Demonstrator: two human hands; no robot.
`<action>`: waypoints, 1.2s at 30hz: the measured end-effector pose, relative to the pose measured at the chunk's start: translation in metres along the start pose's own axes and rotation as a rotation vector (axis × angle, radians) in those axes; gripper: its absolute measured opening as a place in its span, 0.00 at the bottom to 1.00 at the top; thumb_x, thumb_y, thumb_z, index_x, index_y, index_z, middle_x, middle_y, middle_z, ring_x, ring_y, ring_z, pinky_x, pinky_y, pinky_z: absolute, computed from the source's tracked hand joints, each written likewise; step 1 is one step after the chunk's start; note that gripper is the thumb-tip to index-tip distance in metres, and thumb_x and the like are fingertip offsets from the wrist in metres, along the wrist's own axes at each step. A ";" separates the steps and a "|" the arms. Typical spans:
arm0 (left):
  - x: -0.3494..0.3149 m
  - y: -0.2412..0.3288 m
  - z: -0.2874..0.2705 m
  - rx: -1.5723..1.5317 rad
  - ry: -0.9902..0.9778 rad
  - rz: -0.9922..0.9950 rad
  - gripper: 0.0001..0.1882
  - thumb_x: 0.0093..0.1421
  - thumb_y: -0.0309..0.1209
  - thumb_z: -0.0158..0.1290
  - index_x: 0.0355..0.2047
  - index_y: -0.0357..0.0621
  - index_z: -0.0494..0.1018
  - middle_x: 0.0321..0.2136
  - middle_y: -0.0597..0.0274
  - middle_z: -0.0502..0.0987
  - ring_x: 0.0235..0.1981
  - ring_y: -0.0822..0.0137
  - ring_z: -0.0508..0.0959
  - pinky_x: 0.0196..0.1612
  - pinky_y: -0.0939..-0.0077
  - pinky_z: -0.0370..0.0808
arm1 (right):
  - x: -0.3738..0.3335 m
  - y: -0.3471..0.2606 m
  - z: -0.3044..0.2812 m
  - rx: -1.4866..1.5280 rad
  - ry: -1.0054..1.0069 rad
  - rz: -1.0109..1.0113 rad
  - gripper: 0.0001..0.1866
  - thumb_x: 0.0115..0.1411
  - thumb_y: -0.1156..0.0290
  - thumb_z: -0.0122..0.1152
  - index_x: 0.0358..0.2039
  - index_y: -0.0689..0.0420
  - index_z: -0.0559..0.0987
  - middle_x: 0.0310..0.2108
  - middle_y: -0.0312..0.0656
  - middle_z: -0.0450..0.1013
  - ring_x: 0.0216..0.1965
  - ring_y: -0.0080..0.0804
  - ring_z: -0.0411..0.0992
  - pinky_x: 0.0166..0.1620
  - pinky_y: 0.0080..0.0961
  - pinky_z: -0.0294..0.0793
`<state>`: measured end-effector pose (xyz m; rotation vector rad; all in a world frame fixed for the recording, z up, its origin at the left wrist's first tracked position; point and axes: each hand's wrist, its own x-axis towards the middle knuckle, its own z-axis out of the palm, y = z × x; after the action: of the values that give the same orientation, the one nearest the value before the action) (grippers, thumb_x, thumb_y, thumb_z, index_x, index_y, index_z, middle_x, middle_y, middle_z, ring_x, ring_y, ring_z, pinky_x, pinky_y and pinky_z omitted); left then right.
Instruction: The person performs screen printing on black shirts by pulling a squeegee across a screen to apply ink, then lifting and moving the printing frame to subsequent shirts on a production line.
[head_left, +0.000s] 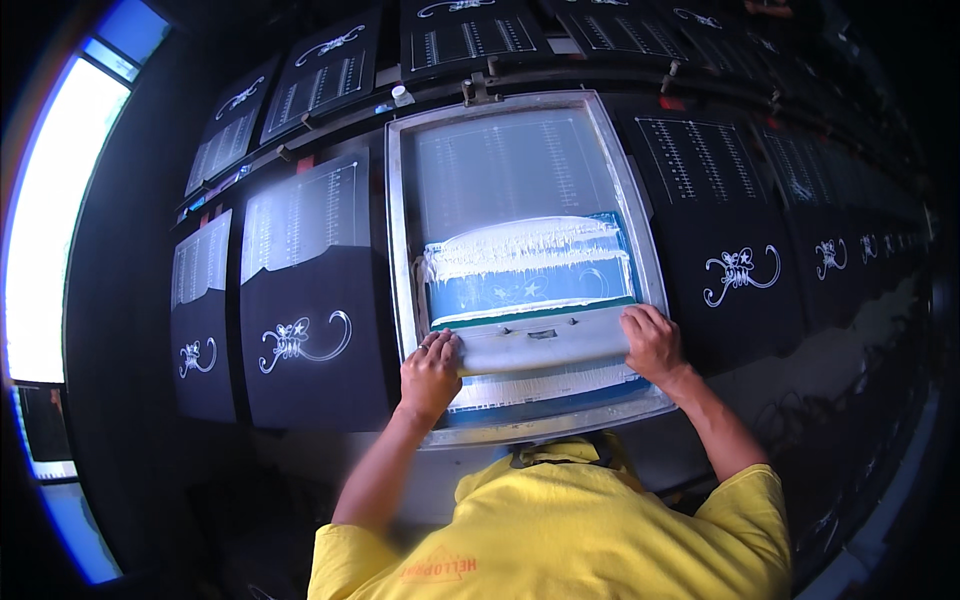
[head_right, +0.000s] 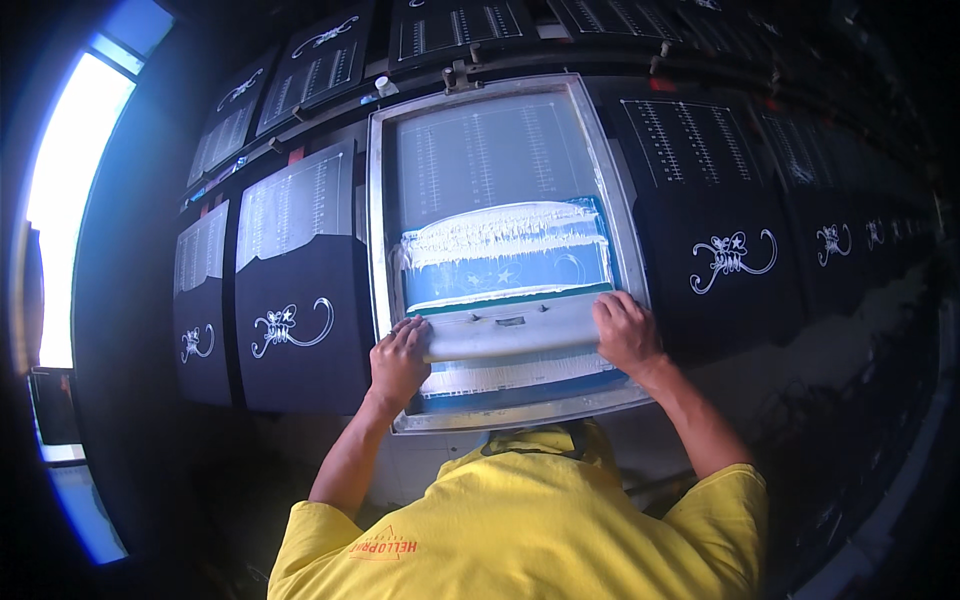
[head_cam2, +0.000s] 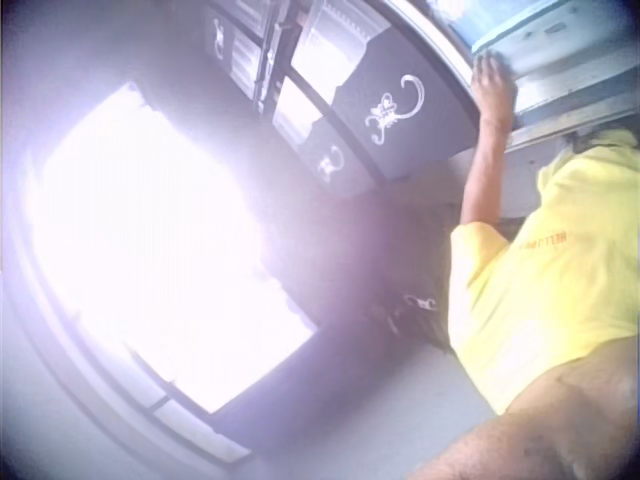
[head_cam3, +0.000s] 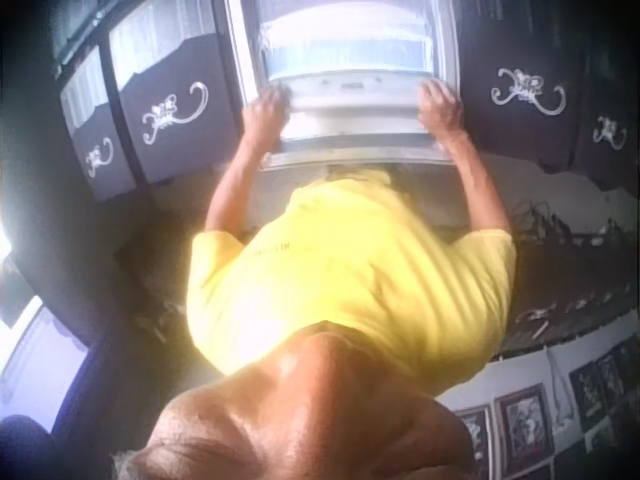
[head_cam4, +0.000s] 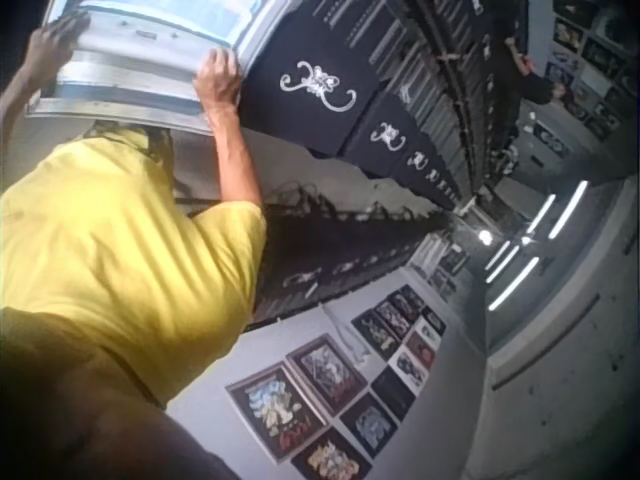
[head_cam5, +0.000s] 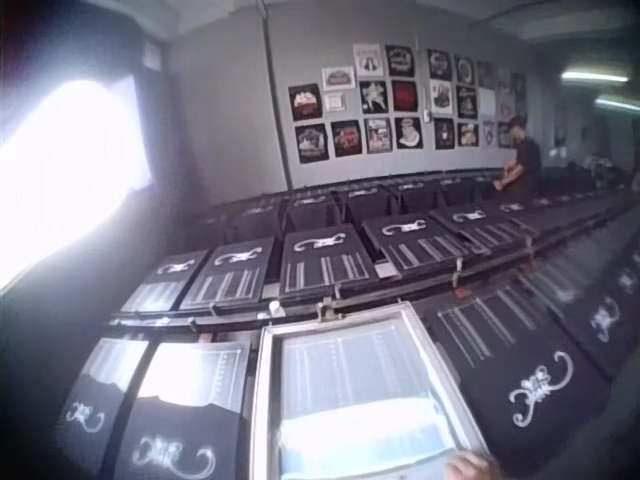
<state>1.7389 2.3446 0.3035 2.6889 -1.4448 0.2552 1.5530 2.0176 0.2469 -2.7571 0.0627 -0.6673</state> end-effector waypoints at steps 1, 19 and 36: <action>0.012 -0.006 -0.001 -0.011 -0.017 -0.001 0.21 0.45 0.21 0.53 0.42 0.38 0.77 0.46 0.52 0.80 0.46 0.51 0.81 0.47 0.64 0.80 | 0.011 0.007 0.003 0.005 -0.011 0.005 0.11 0.43 0.83 0.55 0.31 0.63 0.75 0.35 0.47 0.75 0.40 0.44 0.74 0.40 0.35 0.78; 0.137 -0.038 -0.061 -0.050 -0.285 -0.180 0.17 0.46 0.21 0.53 0.38 0.41 0.81 0.29 0.46 0.81 0.32 0.48 0.83 0.43 0.59 0.80 | 0.146 0.052 -0.037 0.026 -0.279 0.142 0.08 0.47 0.76 0.60 0.29 0.57 0.82 0.30 0.53 0.78 0.36 0.53 0.78 0.42 0.44 0.77; -0.073 0.052 -0.040 -0.097 -0.170 -0.131 0.19 0.46 0.22 0.54 0.42 0.39 0.74 0.43 0.51 0.79 0.44 0.51 0.79 0.43 0.60 0.79 | -0.072 -0.043 -0.029 0.069 -0.036 0.094 0.09 0.44 0.80 0.59 0.29 0.58 0.75 0.33 0.42 0.74 0.42 0.42 0.74 0.39 0.37 0.78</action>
<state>1.6516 2.3815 0.3286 2.7678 -1.2751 -0.0526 1.4746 2.0584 0.2526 -2.6807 0.1568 -0.5836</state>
